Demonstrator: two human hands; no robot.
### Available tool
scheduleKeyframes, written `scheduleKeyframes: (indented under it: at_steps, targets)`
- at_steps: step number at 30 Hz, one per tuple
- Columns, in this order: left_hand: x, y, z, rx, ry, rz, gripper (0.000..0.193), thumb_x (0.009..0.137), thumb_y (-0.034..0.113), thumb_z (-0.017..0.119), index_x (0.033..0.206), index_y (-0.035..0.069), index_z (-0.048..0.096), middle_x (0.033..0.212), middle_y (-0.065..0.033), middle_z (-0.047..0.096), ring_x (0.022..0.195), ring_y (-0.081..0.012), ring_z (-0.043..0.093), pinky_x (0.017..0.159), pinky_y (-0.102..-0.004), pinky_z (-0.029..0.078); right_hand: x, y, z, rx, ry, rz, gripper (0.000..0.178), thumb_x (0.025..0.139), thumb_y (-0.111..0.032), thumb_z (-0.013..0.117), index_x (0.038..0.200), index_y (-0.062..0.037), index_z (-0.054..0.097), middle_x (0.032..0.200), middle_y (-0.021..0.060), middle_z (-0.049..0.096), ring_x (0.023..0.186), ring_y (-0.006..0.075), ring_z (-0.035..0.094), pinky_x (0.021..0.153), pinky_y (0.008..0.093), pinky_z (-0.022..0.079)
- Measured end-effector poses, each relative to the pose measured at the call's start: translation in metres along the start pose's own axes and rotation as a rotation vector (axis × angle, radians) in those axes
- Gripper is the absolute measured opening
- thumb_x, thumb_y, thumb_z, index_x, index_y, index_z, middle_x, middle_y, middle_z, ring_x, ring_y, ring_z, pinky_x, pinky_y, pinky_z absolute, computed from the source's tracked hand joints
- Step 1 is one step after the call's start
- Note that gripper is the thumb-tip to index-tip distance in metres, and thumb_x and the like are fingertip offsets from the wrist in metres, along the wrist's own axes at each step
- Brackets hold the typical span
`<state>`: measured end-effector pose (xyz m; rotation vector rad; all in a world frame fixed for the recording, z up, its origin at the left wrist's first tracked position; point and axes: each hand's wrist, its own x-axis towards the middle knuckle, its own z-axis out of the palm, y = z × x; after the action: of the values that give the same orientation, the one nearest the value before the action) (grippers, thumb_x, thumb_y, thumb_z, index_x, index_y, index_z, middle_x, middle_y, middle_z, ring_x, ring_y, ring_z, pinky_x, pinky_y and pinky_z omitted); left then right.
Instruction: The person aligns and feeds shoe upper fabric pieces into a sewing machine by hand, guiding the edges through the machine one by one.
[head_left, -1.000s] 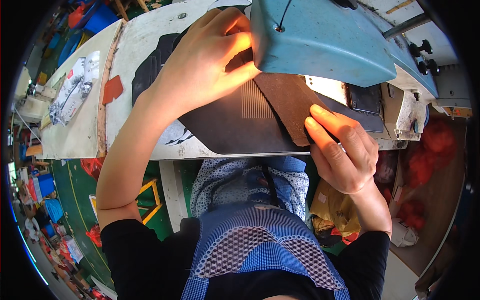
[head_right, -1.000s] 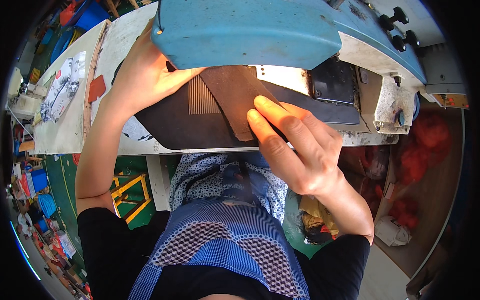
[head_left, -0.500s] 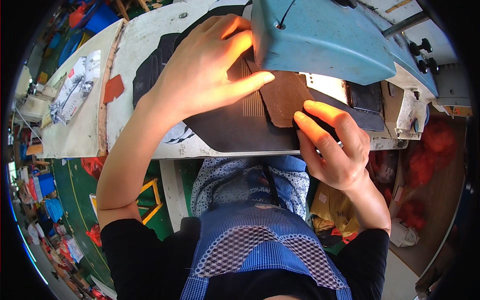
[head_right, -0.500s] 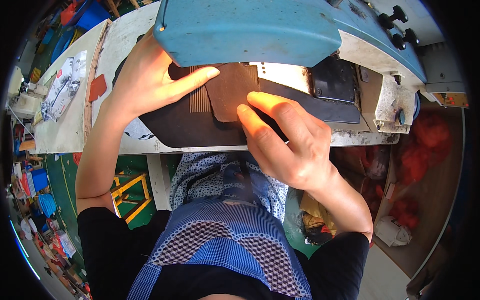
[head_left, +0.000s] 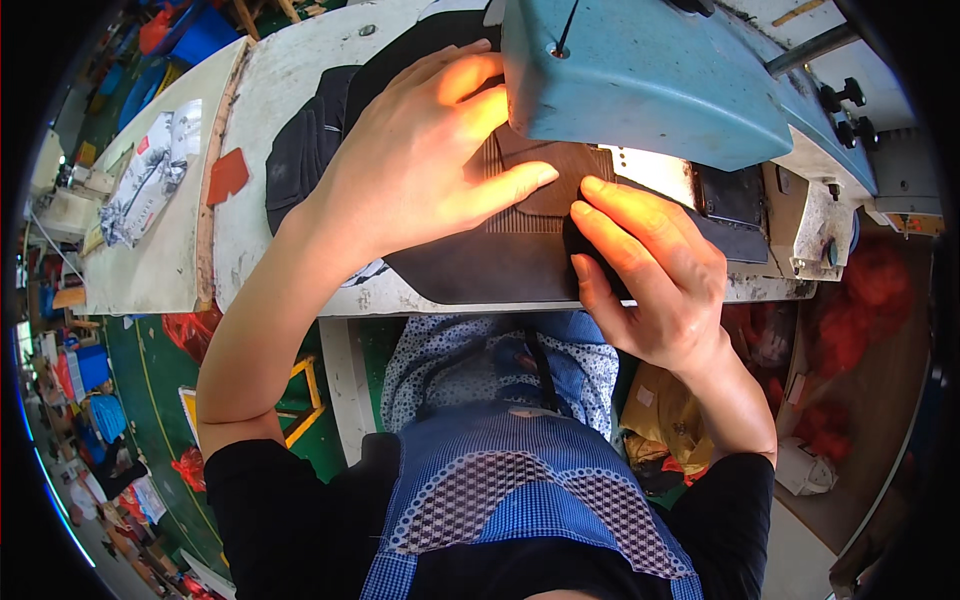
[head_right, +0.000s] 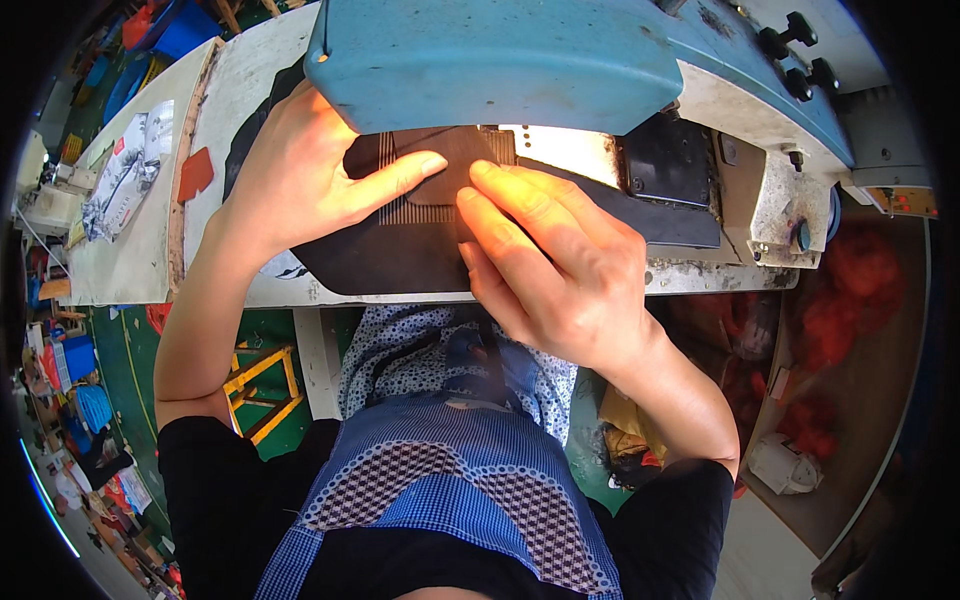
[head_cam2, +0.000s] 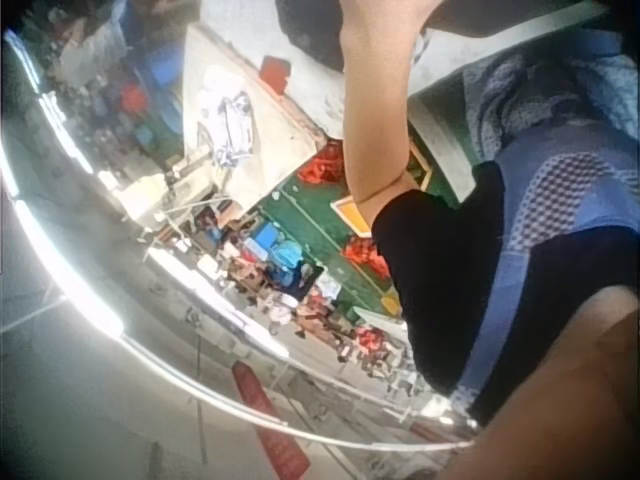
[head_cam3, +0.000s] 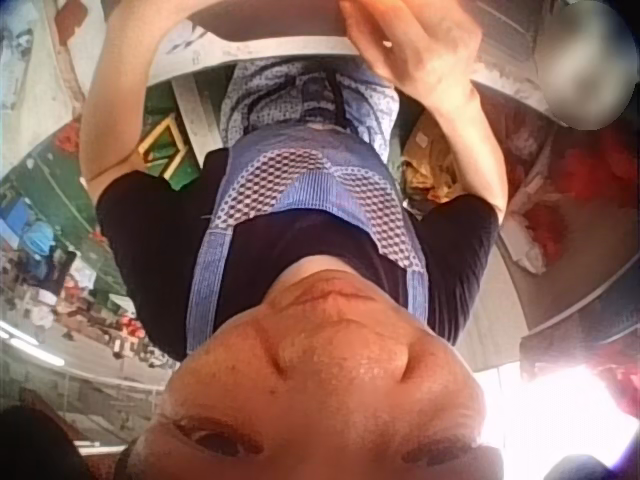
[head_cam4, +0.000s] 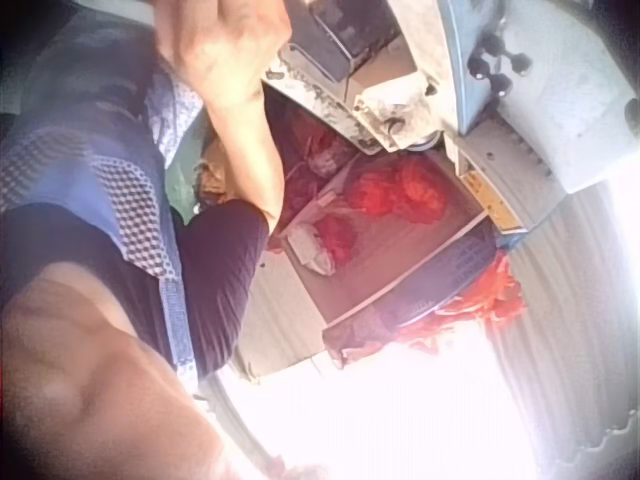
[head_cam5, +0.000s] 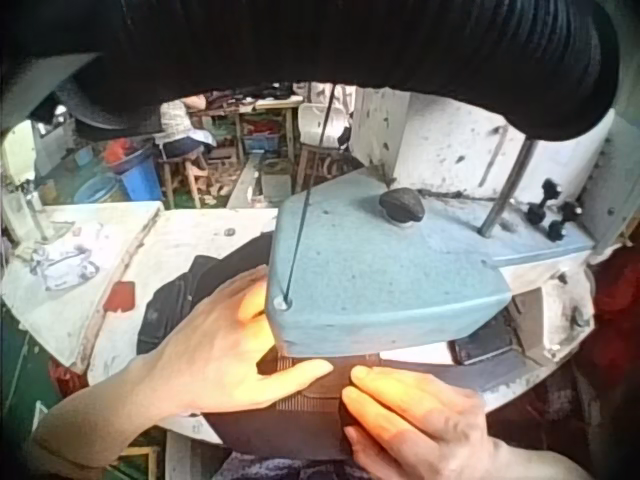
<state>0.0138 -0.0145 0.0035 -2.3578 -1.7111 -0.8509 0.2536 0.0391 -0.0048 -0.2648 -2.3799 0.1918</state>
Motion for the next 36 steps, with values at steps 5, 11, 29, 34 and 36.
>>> scheduleKeyframes:
  at_steps: [5, 11, 29, 34, 36]
  targets:
    - [0.003, -0.001, 0.000, -0.011, 0.026, 0.001, 0.039, 0.083, 0.034, 0.079, 0.106, 0.005, 0.069, 0.113, -0.0141, 0.065, 0.114, -0.0358, 0.063, 0.103, -0.0430, 0.050, 0.001, -0.003, -0.003, 0.034, -0.071, 0.057, 0.040, 0.074, -0.001, 0.077, 0.114, 0.0032, 0.071, 0.118, 0.0198, 0.070, 0.100, 0.0363, 0.071, 0.087, 0.0420, 0.058]
    - [0.005, -0.010, 0.000, -0.062, -0.016, -0.045, 0.034, 0.083, 0.031, 0.079, 0.106, 0.007, 0.069, 0.114, -0.0130, 0.066, 0.111, -0.0335, 0.064, 0.098, -0.0417, 0.053, 0.004, -0.001, 0.000, 0.020, -0.090, 0.078, 0.037, 0.078, -0.007, 0.076, 0.114, 0.0033, 0.071, 0.120, 0.0196, 0.070, 0.100, 0.0368, 0.070, 0.088, 0.0412, 0.058]
    - [0.003, -0.066, -0.030, -0.095, 0.027, -0.302, 0.057, 0.096, 0.040, 0.067, 0.139, 0.004, 0.056, 0.144, -0.0227, 0.053, 0.134, -0.0396, 0.050, 0.114, -0.0448, 0.040, 0.000, 0.003, 0.000, 0.005, 0.045, 0.011, 0.028, 0.076, -0.002, 0.074, 0.103, 0.0052, 0.073, 0.104, 0.0175, 0.072, 0.091, 0.0330, 0.070, 0.080, 0.0391, 0.057]
    - [-0.139, -0.150, -0.050, 0.176, 0.066, -0.821, 0.082, 0.079, 0.062, 0.077, 0.116, -0.011, 0.066, 0.108, -0.0294, 0.071, 0.107, -0.0393, 0.069, 0.096, -0.0435, 0.053, -0.024, -0.023, -0.024, 0.154, 0.056, 0.017, 0.019, 0.083, -0.004, 0.067, 0.098, 0.0060, 0.073, 0.096, 0.0189, 0.071, 0.084, 0.0331, 0.071, 0.073, 0.0394, 0.058]
    - [-0.163, -0.135, -0.042, 0.215, -0.226, -1.007, 0.090, 0.074, 0.068, 0.078, 0.115, -0.012, 0.067, 0.099, -0.0315, 0.071, 0.099, -0.0399, 0.070, 0.092, -0.0456, 0.054, -0.027, -0.034, -0.027, 0.216, 0.034, 0.006, 0.017, 0.083, -0.005, 0.068, 0.095, 0.0048, 0.073, 0.093, 0.0168, 0.071, 0.078, 0.0291, 0.072, 0.066, 0.0356, 0.059]
